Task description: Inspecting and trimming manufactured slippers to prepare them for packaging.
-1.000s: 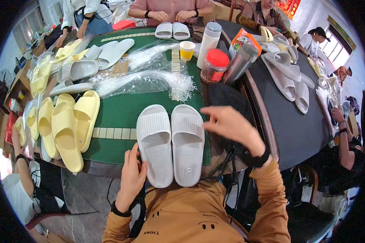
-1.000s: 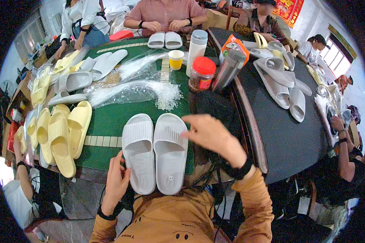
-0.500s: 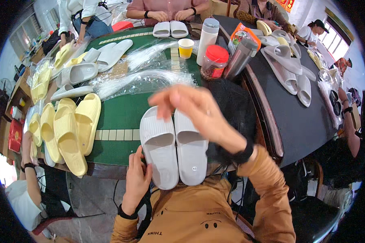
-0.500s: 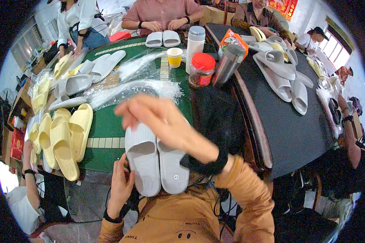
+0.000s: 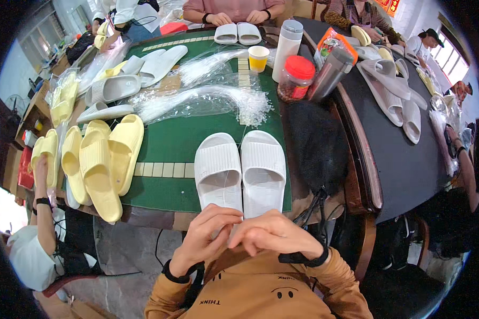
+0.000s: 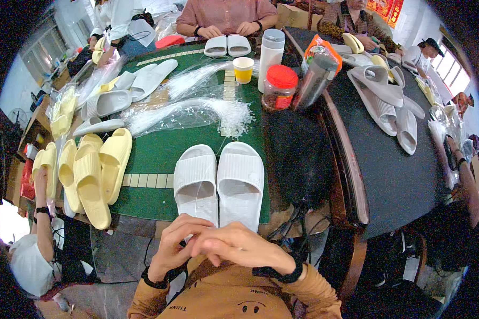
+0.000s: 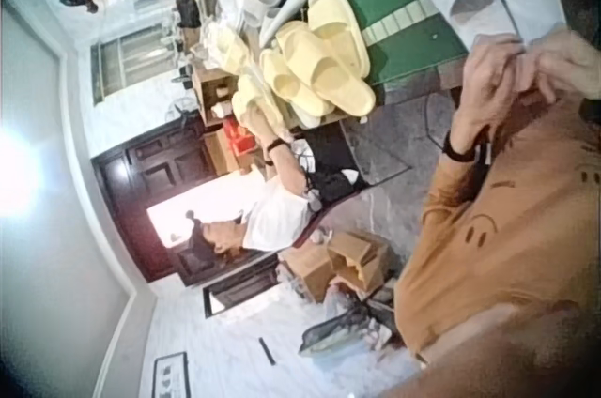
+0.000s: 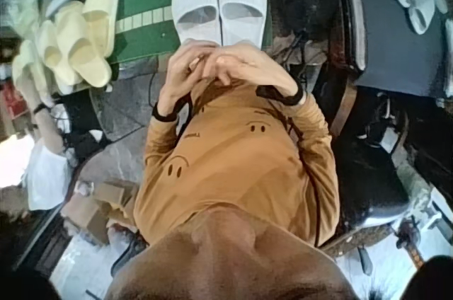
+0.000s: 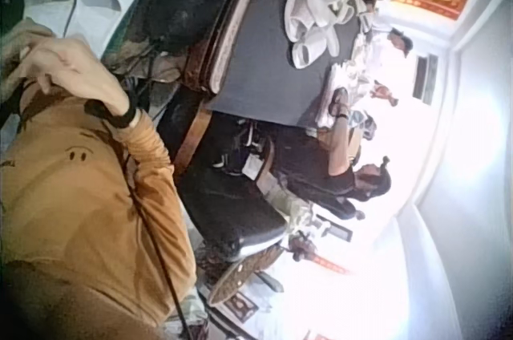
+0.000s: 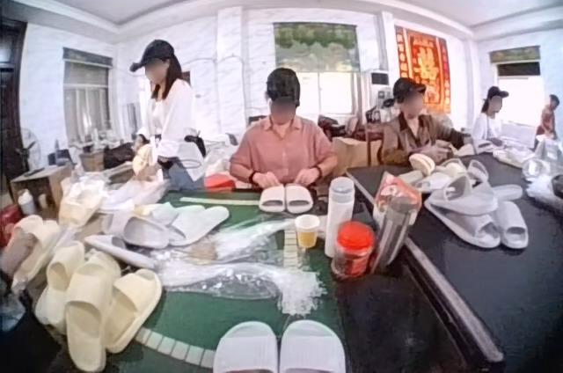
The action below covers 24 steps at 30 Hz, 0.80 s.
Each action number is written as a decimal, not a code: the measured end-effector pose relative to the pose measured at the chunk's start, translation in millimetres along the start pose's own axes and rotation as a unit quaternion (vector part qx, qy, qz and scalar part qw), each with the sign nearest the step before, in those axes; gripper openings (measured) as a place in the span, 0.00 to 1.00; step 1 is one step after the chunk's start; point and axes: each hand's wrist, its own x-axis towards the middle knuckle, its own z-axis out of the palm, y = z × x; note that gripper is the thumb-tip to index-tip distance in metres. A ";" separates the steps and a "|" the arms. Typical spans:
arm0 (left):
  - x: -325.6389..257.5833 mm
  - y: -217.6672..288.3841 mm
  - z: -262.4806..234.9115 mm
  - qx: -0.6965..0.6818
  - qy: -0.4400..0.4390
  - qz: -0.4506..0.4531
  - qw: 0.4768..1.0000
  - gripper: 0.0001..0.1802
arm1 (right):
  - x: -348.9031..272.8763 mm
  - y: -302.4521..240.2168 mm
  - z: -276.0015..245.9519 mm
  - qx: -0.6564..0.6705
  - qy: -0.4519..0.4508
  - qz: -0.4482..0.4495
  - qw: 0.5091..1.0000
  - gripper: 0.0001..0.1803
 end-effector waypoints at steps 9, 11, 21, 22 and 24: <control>-10.9 -18.4 -11.7 0.147 0.082 -0.030 0.985 0.08 | -58.7 -14.3 -17.1 0.169 0.324 -0.105 0.925 0.31; -15.6 -16.1 -12.6 0.151 0.068 0.017 0.986 0.11 | -54.1 -4.7 -31.5 0.159 0.299 -0.180 0.924 0.16; -44.5 15.3 8.4 0.188 0.035 0.051 0.980 0.13 | -22.3 24.2 -18.1 0.132 0.373 -0.045 0.917 0.08; -45.2 13.8 8.5 0.187 0.034 0.051 0.980 0.13 | -23.9 27.9 -19.8 0.131 0.350 0.006 0.928 0.10; -45.9 10.6 8.9 0.199 0.022 0.049 0.979 0.12 | -21.4 29.6 -17.7 0.131 0.338 0.074 0.929 0.12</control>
